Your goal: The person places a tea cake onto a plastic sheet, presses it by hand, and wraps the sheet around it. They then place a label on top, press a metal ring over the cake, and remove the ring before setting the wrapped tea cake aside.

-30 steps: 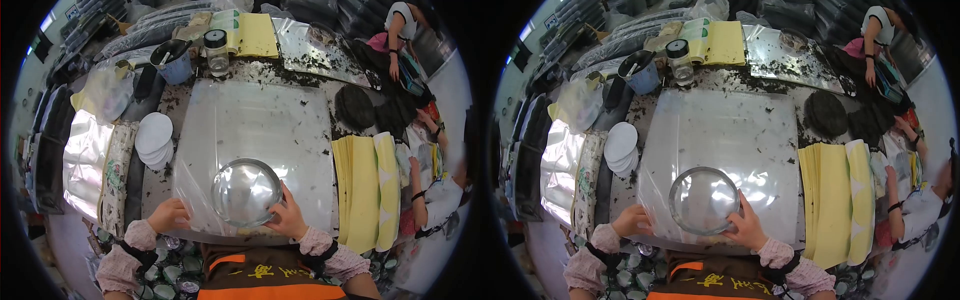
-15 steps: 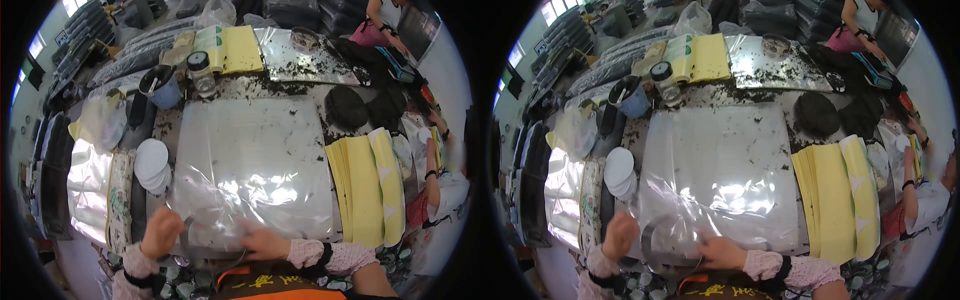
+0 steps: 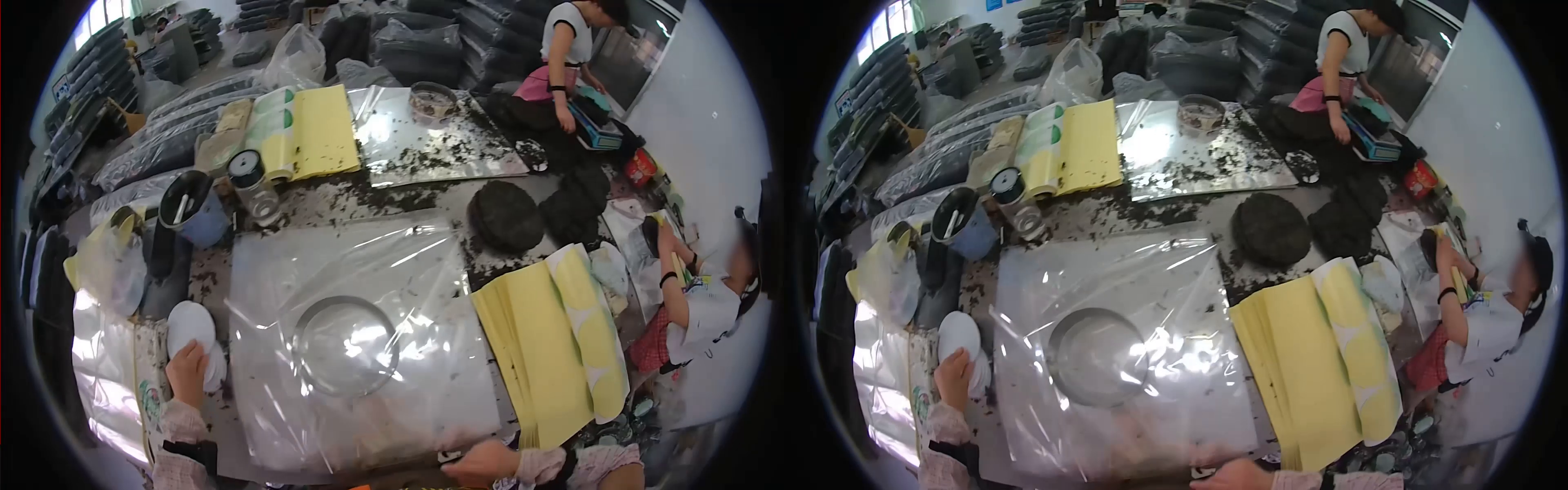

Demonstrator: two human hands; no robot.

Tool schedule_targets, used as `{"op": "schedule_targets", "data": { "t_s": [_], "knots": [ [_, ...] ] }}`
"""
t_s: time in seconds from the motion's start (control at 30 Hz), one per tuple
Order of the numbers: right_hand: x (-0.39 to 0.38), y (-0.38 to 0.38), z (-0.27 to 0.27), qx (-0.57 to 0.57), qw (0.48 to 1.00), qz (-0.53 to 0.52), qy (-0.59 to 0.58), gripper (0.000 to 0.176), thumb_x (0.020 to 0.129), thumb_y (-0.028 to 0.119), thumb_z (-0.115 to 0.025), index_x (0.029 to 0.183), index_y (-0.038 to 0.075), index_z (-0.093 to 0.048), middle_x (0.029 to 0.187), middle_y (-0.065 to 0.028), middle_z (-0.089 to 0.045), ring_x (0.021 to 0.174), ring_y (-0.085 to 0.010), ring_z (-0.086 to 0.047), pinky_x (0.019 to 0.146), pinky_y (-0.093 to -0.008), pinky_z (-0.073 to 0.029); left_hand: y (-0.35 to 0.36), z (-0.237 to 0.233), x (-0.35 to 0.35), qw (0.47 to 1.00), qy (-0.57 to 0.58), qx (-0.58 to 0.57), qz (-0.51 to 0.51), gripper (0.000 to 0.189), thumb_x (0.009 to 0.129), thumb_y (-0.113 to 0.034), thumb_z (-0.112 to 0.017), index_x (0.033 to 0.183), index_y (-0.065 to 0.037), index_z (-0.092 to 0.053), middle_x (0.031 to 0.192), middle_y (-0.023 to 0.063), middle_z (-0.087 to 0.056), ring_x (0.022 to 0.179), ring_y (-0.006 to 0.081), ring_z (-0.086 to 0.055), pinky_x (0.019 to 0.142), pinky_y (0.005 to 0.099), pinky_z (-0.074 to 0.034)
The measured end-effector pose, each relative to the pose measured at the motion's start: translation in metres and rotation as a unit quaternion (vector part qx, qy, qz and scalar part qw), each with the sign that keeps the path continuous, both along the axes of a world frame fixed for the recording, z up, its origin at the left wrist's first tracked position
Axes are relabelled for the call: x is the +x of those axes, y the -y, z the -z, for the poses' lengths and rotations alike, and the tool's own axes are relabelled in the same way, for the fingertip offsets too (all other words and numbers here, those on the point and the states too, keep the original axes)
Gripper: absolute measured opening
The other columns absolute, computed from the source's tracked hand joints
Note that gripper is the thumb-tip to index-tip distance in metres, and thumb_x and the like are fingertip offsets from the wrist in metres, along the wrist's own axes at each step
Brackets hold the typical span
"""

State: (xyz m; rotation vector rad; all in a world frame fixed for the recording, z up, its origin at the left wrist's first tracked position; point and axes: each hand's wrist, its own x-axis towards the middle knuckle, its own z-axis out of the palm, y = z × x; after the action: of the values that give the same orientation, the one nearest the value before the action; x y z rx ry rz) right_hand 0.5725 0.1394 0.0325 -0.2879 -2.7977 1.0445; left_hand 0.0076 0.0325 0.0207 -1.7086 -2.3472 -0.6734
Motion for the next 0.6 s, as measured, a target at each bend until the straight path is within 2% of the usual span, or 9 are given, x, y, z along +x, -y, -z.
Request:
{"op": "schedule_targets", "data": {
  "t_s": [0.07, 0.13, 0.17, 0.2, 0.27, 0.33, 0.47, 0.5, 0.6],
  "knots": [
    [-0.009, -0.074, -0.016, 0.046, 0.990, 0.128, 0.024, 0.031, 0.087, 0.019, -0.069, 0.117, 0.011, -0.069, 0.109, -0.0152, -0.070, 0.095, -0.0363, -0.067, 0.085, -0.0452, -0.054, 0.017, 0.045, -0.037, 0.992, -0.120, 0.020, -0.019, 0.014, 0.081, -0.002, -0.070, 0.094, -0.004, -0.072, 0.093, 0.0142, -0.073, 0.082, 0.0335, -0.071, 0.071, 0.0389, -0.055],
    [-0.009, -0.168, -0.009, 0.092, 0.940, 0.327, 0.034, 0.032, 0.087, 0.020, -0.068, 0.118, 0.011, -0.069, 0.109, -0.0146, -0.071, 0.089, -0.0352, -0.070, 0.078, -0.0450, -0.055, 0.013, 0.032, -0.030, 0.996, -0.073, 0.000, -0.042, 0.014, 0.083, -0.004, -0.070, 0.097, -0.004, -0.071, 0.094, 0.0156, -0.073, 0.082, 0.0347, -0.070, 0.070, 0.0401, -0.055],
    [-0.016, -0.223, -0.012, 0.170, 0.900, 0.397, 0.061, 0.046, 0.085, 0.018, -0.068, 0.129, 0.008, -0.062, 0.120, -0.0165, -0.067, 0.108, -0.0353, -0.065, 0.092, -0.0461, -0.052, 0.014, 0.025, -0.025, 0.997, -0.050, -0.010, -0.061, 0.015, 0.084, -0.004, -0.070, 0.098, -0.003, -0.071, 0.095, 0.0163, -0.073, 0.081, 0.0353, -0.070, 0.069, 0.0407, -0.055],
    [-0.018, -0.283, 0.004, 0.211, 0.877, 0.431, -0.037, 0.061, 0.083, 0.019, -0.068, 0.140, 0.005, -0.052, 0.135, -0.0216, -0.059, 0.127, -0.0377, -0.054, 0.107, -0.0450, -0.044, 0.012, 0.019, -0.021, 0.997, -0.038, -0.030, -0.066, 0.014, 0.085, -0.004, -0.069, 0.099, -0.002, -0.071, 0.094, 0.0167, -0.073, 0.082, 0.0358, -0.070, 0.070, 0.0405, -0.056],
    [-0.021, -0.363, 0.031, 0.282, 0.841, 0.462, 0.000, 0.071, 0.085, 0.022, -0.069, 0.149, 0.005, -0.044, 0.146, -0.0287, -0.047, 0.138, -0.0434, -0.043, 0.116, -0.0456, -0.035, 0.012, 0.005, -0.013, 0.994, -0.012, -0.071, -0.084, 0.012, 0.088, -0.004, -0.067, 0.099, -0.001, -0.071, 0.094, 0.0176, -0.073, 0.082, 0.0367, -0.070, 0.071, 0.0401, -0.056],
    [-0.036, -0.392, 0.057, 0.277, 0.842, 0.432, 0.164, 0.069, 0.090, 0.028, -0.068, 0.149, 0.004, -0.043, 0.147, -0.0282, -0.046, 0.138, -0.0428, -0.042, 0.116, -0.0468, -0.034, 0.010, 0.004, -0.009, 0.997, -0.005, -0.020, -0.068, 0.007, 0.087, -0.004, -0.069, 0.093, 0.000, -0.071, 0.090, 0.0173, -0.073, 0.077, 0.0344, -0.071, 0.068, 0.0398, -0.055],
    [-0.059, -0.376, 0.065, 0.244, 0.853, 0.446, 0.115, 0.063, 0.092, 0.035, -0.068, 0.146, 0.008, -0.050, 0.146, -0.0275, -0.049, 0.137, -0.0415, -0.045, 0.114, -0.0455, -0.037, 0.017, 0.020, -0.024, 0.962, 0.189, 0.044, -0.192, 0.014, 0.085, -0.008, -0.073, 0.076, 0.002, -0.068, 0.072, 0.0132, -0.070, 0.062, 0.0231, -0.066, 0.059, 0.0361, -0.049],
    [-0.050, -0.376, 0.063, 0.212, 0.868, 0.441, 0.083, 0.060, 0.092, 0.035, -0.068, 0.144, 0.009, -0.053, 0.144, -0.0272, -0.051, 0.136, -0.0409, -0.047, 0.113, -0.0453, -0.038, 0.021, 0.027, -0.039, 0.956, 0.191, 0.022, -0.221, 0.025, 0.086, -0.011, -0.074, 0.068, 0.004, -0.065, 0.064, 0.0070, -0.066, 0.057, 0.0134, -0.059, 0.056, 0.0307, -0.044],
    [-0.025, -0.390, 0.049, 0.038, 0.903, 0.426, -0.036, 0.046, 0.093, 0.030, -0.069, 0.133, 0.008, -0.064, 0.134, -0.0217, -0.062, 0.123, -0.0374, -0.060, 0.106, -0.0404, -0.046, 0.027, 0.035, -0.073, 0.881, 0.379, 0.052, -0.277, 0.027, 0.090, -0.011, -0.072, 0.070, 0.005, -0.065, 0.062, 0.0035, -0.063, 0.057, 0.0115, -0.055, 0.055, 0.0270, -0.042]
  ]
}}
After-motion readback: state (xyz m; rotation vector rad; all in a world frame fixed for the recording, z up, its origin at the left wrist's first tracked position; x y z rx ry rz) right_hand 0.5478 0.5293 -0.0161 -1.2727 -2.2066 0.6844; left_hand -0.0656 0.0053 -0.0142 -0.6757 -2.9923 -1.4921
